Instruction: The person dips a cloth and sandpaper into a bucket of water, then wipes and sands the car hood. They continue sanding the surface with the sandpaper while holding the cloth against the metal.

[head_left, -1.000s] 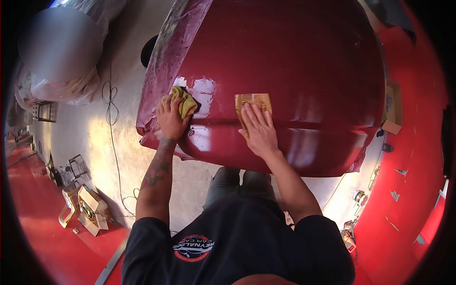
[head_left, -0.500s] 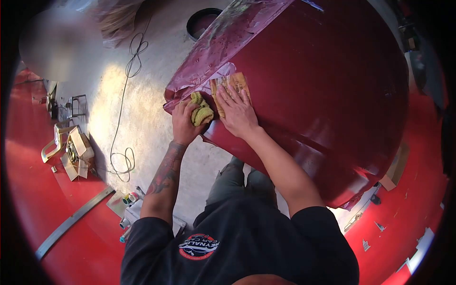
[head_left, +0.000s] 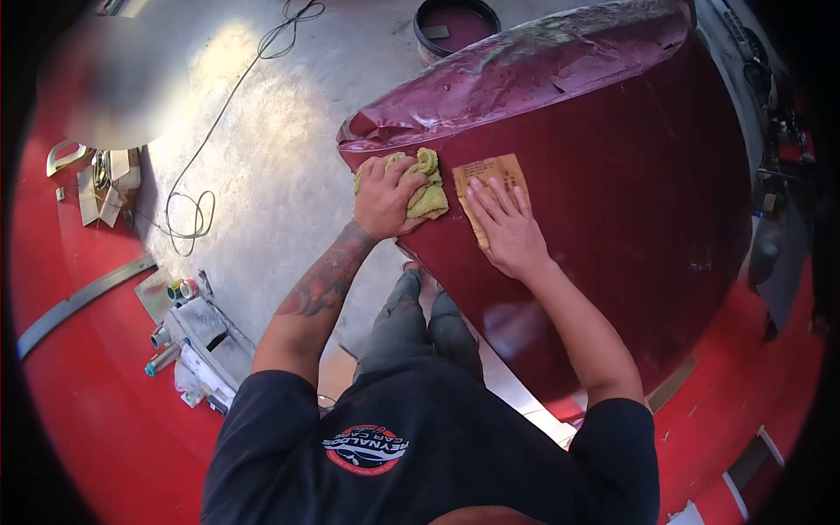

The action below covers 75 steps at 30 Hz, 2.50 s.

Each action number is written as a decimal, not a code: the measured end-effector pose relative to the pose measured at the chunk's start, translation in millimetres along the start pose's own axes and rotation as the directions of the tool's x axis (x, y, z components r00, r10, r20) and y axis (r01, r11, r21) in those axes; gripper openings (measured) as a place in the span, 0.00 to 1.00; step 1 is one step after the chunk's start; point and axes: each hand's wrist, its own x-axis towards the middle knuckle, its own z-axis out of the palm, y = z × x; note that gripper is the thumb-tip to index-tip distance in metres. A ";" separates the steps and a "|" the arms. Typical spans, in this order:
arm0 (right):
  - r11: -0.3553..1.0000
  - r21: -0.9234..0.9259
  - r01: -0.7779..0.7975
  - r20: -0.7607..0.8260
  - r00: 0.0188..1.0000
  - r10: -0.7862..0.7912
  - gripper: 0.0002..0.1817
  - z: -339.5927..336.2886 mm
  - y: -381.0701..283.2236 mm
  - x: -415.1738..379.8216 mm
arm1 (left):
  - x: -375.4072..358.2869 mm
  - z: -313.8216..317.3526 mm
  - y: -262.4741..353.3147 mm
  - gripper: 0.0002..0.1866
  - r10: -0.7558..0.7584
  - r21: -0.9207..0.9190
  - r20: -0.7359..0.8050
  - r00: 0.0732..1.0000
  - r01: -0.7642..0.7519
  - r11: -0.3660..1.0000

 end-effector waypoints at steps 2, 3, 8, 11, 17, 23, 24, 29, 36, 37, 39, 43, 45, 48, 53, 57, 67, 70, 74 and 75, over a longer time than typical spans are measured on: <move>0.996 -0.002 0.092 -0.022 0.996 -0.092 0.45 8.5 -3.4 57.4 | -3.4 2.4 -1.3 0.31 -0.007 0.008 0.002 1.000 0.007 1.000; 0.995 -0.010 0.099 -0.077 0.992 -0.099 0.45 10.9 -3.8 71.6 | -2.3 3.4 -1.4 0.32 -0.042 0.002 -0.046 0.998 0.042 0.999; 0.998 -0.055 -0.013 0.078 0.997 0.017 0.42 0.1 19.2 -31.8 | -3.8 0.1 -2.3 0.33 -0.031 -0.005 -0.039 0.999 0.031 1.000; 0.996 -0.079 -0.031 0.125 0.991 0.041 0.45 5.7 28.3 -68.1 | -3.7 3.2 -1.7 0.32 -0.053 -0.015 -0.073 0.996 0.052 0.999; 0.995 -0.063 0.073 -0.046 0.996 -0.076 0.44 -2.3 -4.2 74.3 | -5.2 4.1 -0.5 0.32 -0.068 0.024 -0.070 0.995 0.070 0.997; 0.997 -0.073 -0.012 0.095 0.995 0.019 0.44 -1.4 17.5 -4.5 | -3.8 4.2 -2.7 0.31 -0.066 0.005 -0.053 0.996 0.066 0.998; 0.996 -0.082 -0.037 0.113 0.993 0.046 0.44 3.2 23.3 -40.8 | -5.4 4.9 -1.7 0.31 -0.072 0.003 -0.054 0.996 0.073 0.997; 0.997 -0.058 -0.055 0.064 0.996 0.059 0.44 8.6 16.3 -22.9 | -5.4 3.5 -1.2 0.33 -0.071 0.013 -0.058 0.996 0.072 0.997; 0.985 -0.044 0.167 -0.021 0.986 -0.168 0.42 -13.0 29.6 78.3 | -6.5 2.2 -0.5 0.34 -0.118 0.023 -0.052 0.992 0.119 0.993; 0.997 -0.055 0.061 -0.061 0.996 -0.064 0.42 -15.7 50.8 65.9 | -5.5 3.1 0.0 0.34 -0.125 0.015 -0.059 0.990 0.126 0.992; 0.987 -0.066 -0.145 -0.156 0.979 0.133 0.43 -13.5 106.8 37.7 | -4.0 4.6 0.3 0.34 -0.117 0.005 -0.076 0.990 0.118 0.993; 0.974 -0.103 -0.201 -0.138 0.973 0.186 0.42 -8.2 61.4 59.3 | -5.4 4.8 0.6 0.33 -0.114 0.005 -0.079 0.990 0.115 0.993; 0.995 -0.095 -0.035 -0.044 0.999 0.031 0.42 -1.5 -1.5 85.8 | -6.4 3.6 -0.1 0.33 -0.113 0.020 -0.076 0.991 0.115 0.993; 0.997 -0.075 0.035 -0.022 0.999 -0.036 0.42 -7.8 4.3 87.8 | -5.7 3.1 -1.6 0.33 -0.103 0.027 -0.064 0.993 0.105 0.994; 0.946 -0.087 -0.313 -0.115 0.946 0.302 0.44 -14.9 110.0 38.8 | -6.5 5.3 0.2 0.33 -0.114 0.022 -0.085 0.990 0.117 0.993; 0.979 -0.111 -0.171 -0.122 0.980 0.157 0.42 -3.8 38.2 74.2 | -6.4 4.0 1.4 0.33 -0.120 0.023 -0.079 0.990 0.122 0.992; 0.929 -0.060 -0.366 -0.148 0.923 0.355 0.36 -9.8 89.6 24.6 | -5.5 4.7 0.0 0.32 -0.104 0.035 -0.086 0.991 0.107 0.994; 0.977 -0.110 -0.185 -0.167 0.972 0.165 0.37 3.4 44.3 70.1 | -5.3 4.2 1.5 0.34 -0.135 0.028 -0.068 0.988 0.137 0.990; 0.991 -0.091 -0.099 -0.150 0.985 0.084 0.38 4.4 8.6 84.5 | -6.9 2.5 0.5 0.35 -0.127 0.036 -0.054 0.990 0.129 0.991; 0.990 -0.114 -0.088 -0.105 0.992 0.076 0.38 5.4 13.6 60.4 | -7.3 2.4 -0.8 0.34 -0.117 0.039 -0.042 0.992 0.119 0.992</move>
